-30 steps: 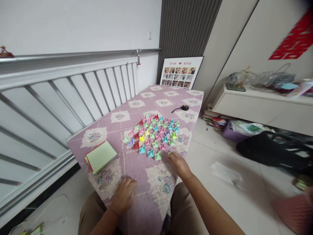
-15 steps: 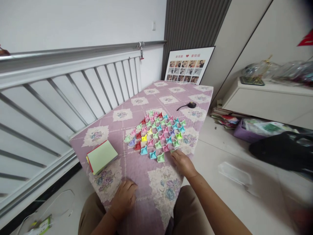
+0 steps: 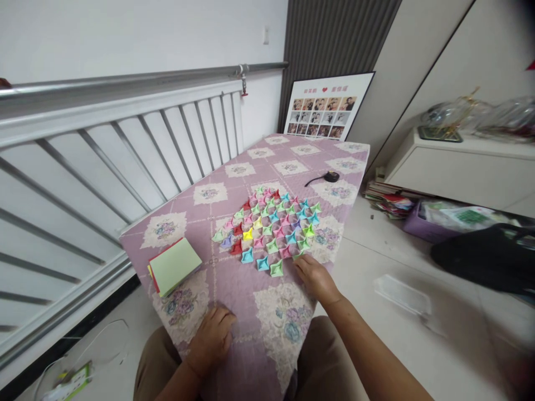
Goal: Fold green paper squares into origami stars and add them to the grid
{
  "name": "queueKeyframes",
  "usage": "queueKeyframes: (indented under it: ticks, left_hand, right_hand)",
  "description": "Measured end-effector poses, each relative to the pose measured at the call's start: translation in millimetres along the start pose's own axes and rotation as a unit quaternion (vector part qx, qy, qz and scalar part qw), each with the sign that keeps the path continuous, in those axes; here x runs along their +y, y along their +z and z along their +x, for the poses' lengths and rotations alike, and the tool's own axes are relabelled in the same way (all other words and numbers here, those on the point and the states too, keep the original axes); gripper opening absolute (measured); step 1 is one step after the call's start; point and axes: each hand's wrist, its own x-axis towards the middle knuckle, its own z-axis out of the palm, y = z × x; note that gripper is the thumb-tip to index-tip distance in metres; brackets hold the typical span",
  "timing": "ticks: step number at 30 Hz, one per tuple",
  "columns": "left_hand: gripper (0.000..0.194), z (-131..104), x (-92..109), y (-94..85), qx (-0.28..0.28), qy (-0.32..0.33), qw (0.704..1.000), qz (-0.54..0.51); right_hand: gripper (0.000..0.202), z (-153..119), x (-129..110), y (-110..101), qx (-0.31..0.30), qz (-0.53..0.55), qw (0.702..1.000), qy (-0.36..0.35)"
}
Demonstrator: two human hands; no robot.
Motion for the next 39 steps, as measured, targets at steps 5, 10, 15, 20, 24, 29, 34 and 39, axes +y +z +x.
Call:
queueKeyframes:
  ticks: [5, 10, 15, 20, 24, 29, 34, 39]
  left_hand:
    - [0.033, 1, 1, -1.1, -0.007, 0.003, 1.000, 0.005]
    - [0.034, 1, 1, -1.2, -0.005, -0.002, 1.000, 0.006]
    - [0.032, 0, 1, -0.4, -0.006, 0.002, 1.000, 0.010]
    - [0.031, -1, -1, 2.0, 0.002, 0.000, 1.000, 0.012]
    - [0.031, -2, -2, 3.9, 0.007, 0.008, 1.000, 0.016]
    - [0.031, -1, -4, 7.0, 0.022, 0.027, 0.999, 0.020]
    - [0.028, 1, -6, 8.9, 0.025, 0.032, 0.999, 0.024]
    - [0.026, 2, -4, 5.4, 0.034, 0.035, 0.999, 0.025]
  right_hand:
    - [0.024, -8, 5, 1, 0.010, 0.029, 0.999, 0.020]
    - [0.042, -24, 6, 13, 0.110, 0.033, 0.982, 0.152]
    - [0.065, -27, -3, 26, 0.134, 0.014, 0.966, 0.221]
    - [0.066, -22, -7, 34, 0.150, 0.003, 0.960, 0.236]
    - [0.071, -23, -7, 37, 0.164, -0.001, 0.957, 0.239]
    - [0.079, -31, -7, 41, 0.198, -0.011, 0.952, 0.235]
    - [0.079, -51, -16, 50, 0.181, -0.053, 0.946, 0.262]
    - [0.072, -69, -47, 52, 0.102, -0.088, 0.940, 0.314]
